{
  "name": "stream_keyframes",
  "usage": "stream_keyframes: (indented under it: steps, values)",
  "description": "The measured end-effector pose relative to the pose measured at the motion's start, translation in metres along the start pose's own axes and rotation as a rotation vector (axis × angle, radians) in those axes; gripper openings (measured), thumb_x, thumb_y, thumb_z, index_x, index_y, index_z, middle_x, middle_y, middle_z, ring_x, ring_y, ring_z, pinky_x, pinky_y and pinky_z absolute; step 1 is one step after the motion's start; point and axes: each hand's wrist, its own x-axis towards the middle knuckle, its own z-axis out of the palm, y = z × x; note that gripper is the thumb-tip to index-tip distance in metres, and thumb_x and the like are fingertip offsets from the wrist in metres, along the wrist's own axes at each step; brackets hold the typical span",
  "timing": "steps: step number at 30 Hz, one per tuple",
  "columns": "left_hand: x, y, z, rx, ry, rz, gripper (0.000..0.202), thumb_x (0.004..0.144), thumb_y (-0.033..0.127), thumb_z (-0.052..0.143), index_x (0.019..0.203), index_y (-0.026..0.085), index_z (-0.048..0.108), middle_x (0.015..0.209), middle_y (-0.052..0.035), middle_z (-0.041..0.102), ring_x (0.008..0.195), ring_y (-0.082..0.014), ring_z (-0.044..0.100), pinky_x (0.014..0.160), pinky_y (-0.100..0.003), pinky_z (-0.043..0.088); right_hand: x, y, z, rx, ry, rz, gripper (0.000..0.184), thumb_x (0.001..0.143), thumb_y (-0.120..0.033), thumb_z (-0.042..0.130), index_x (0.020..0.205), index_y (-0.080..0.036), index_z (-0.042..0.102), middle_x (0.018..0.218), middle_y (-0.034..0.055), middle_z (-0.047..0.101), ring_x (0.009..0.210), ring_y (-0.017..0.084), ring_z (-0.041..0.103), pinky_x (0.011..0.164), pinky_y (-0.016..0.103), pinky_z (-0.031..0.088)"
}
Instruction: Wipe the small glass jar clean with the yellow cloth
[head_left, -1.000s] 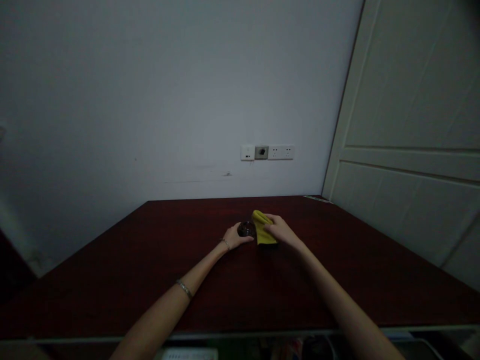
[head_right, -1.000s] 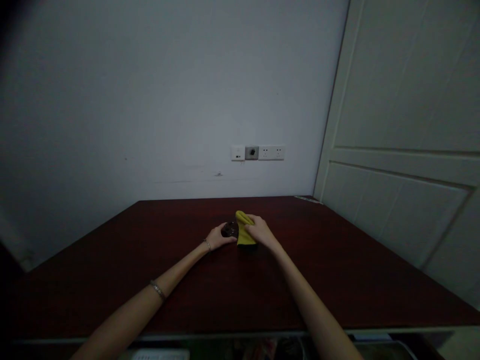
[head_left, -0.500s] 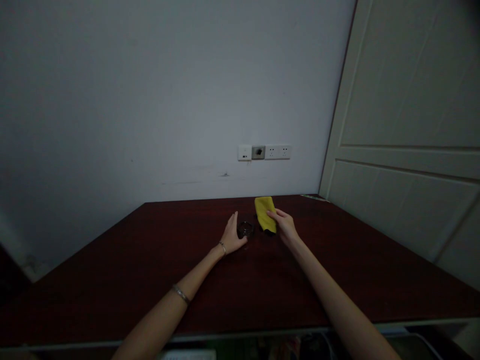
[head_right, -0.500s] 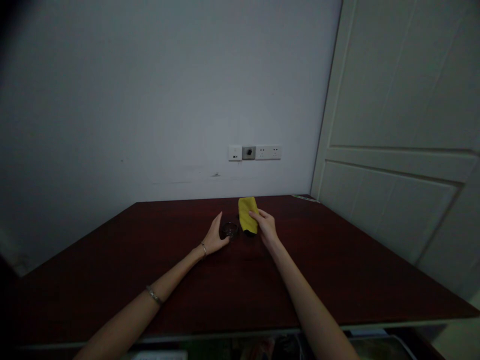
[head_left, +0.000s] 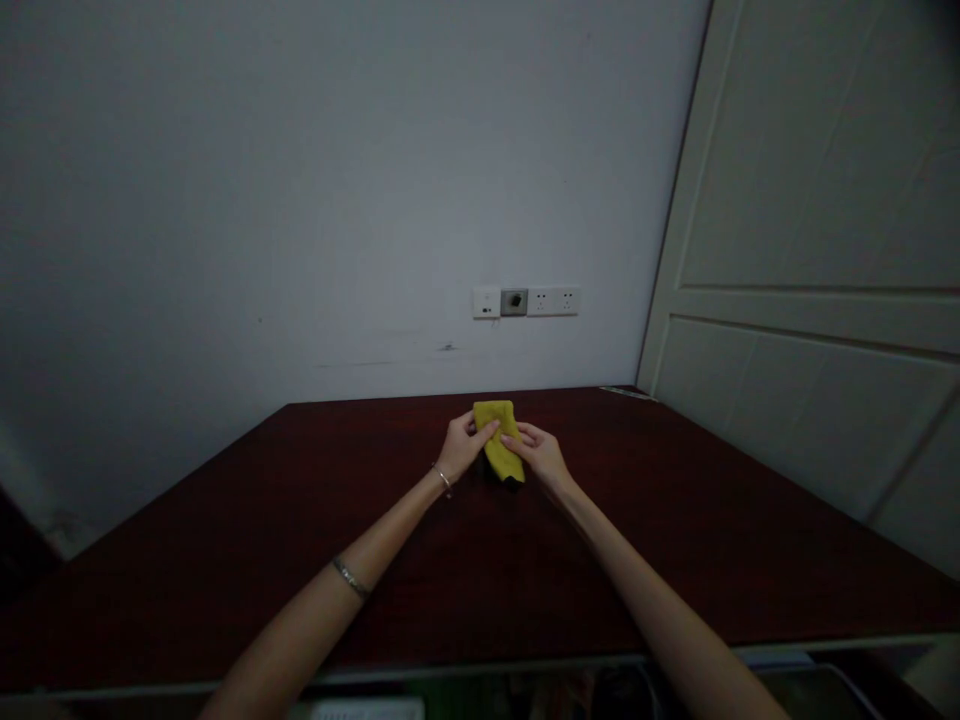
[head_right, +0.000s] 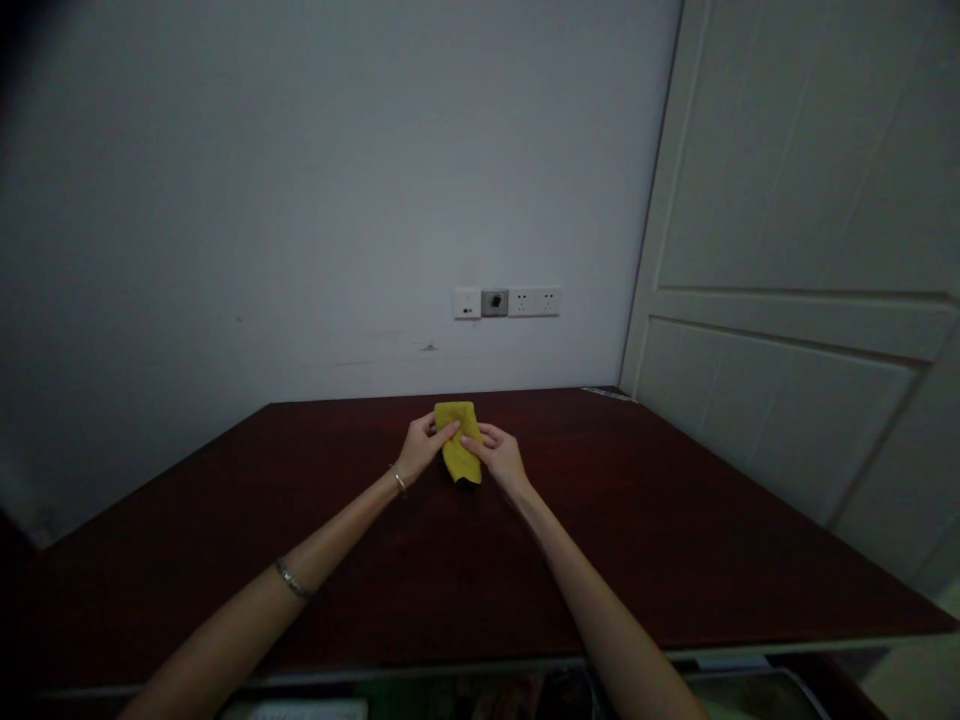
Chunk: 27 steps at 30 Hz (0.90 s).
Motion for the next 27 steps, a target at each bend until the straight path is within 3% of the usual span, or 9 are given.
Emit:
stream_keyframes:
  steps: [5,7,9,13,18,22,27]
  values:
    - [0.035,0.022,-0.023,0.34,0.075,0.289,0.033,0.081,0.029,0.051,0.108,0.014,0.058,0.108,-0.0086,0.064,0.1,-0.0205,0.058,0.088,-0.032,0.046,0.0,0.005,-0.002,-0.134,-0.005,-0.053,0.052,0.067,-0.043,0.066,0.11,-0.015,0.057,0.109,0.0118,0.064,0.099,0.024,0.062,0.085,0.038,0.05]
    - [0.054,0.022,-0.032,0.496,-0.042,0.432,0.035,0.078,0.016,0.049,0.113,0.016,0.057,0.116,-0.0072,0.06,0.112,-0.0193,0.051,0.1,-0.034,0.037,0.003,0.014,-0.006,-0.27,0.039,-0.152,0.058,0.066,-0.041,0.067,0.116,-0.015,0.052,0.12,0.0143,0.058,0.109,0.024,0.056,0.092,0.038,0.046]
    - [0.067,0.015,-0.037,0.644,-0.19,0.481,0.04,0.073,0.008,0.049,0.111,0.017,0.059,0.12,-0.0066,0.058,0.116,-0.0189,0.048,0.104,-0.036,0.032,0.006,0.026,-0.012,-0.431,0.064,-0.222,0.066,0.067,-0.039,0.067,0.124,-0.015,0.045,0.129,0.0156,0.049,0.118,0.024,0.049,0.098,0.039,0.041]
    - [0.071,-0.014,-0.034,0.788,-0.387,0.408,0.047,0.069,0.004,0.047,0.111,0.021,0.06,0.121,-0.0048,0.057,0.117,-0.0181,0.048,0.103,-0.034,0.033,0.011,0.052,-0.019,-0.674,0.012,-0.258,0.086,0.063,-0.038,0.071,0.135,-0.017,0.029,0.139,0.0161,0.036,0.127,0.025,0.038,0.102,0.042,0.034]
    - [0.058,-0.045,-0.027,0.769,-0.498,0.332,0.046,0.067,0.003,0.047,0.106,0.021,0.062,0.12,-0.0051,0.059,0.116,-0.0171,0.049,0.103,-0.032,0.032,0.016,0.076,-0.02,-0.71,-0.064,-0.178,0.1,0.058,-0.035,0.075,0.139,-0.015,0.019,0.133,0.0172,0.045,0.121,0.026,0.046,0.1,0.041,0.037]
    - [0.051,-0.05,-0.027,0.72,-0.587,0.252,0.045,0.067,0.006,0.045,0.105,0.021,0.063,0.111,-0.0038,0.064,0.107,-0.0172,0.056,0.097,-0.028,0.038,0.016,0.083,-0.021,-0.646,-0.071,-0.074,0.105,0.061,-0.032,0.073,0.14,-0.008,0.009,0.131,0.0215,0.046,0.115,0.024,0.052,0.097,0.037,0.04]
    - [0.047,-0.049,-0.028,0.657,-0.56,0.117,0.044,0.065,0.008,0.047,0.103,0.023,0.064,0.104,-0.0007,0.068,0.099,-0.0181,0.06,0.091,-0.026,0.041,0.015,0.081,-0.021,-0.641,-0.027,-0.053,0.109,0.058,-0.035,0.075,0.14,-0.007,0.01,0.129,0.0223,0.048,0.113,0.024,0.054,0.097,0.038,0.041]
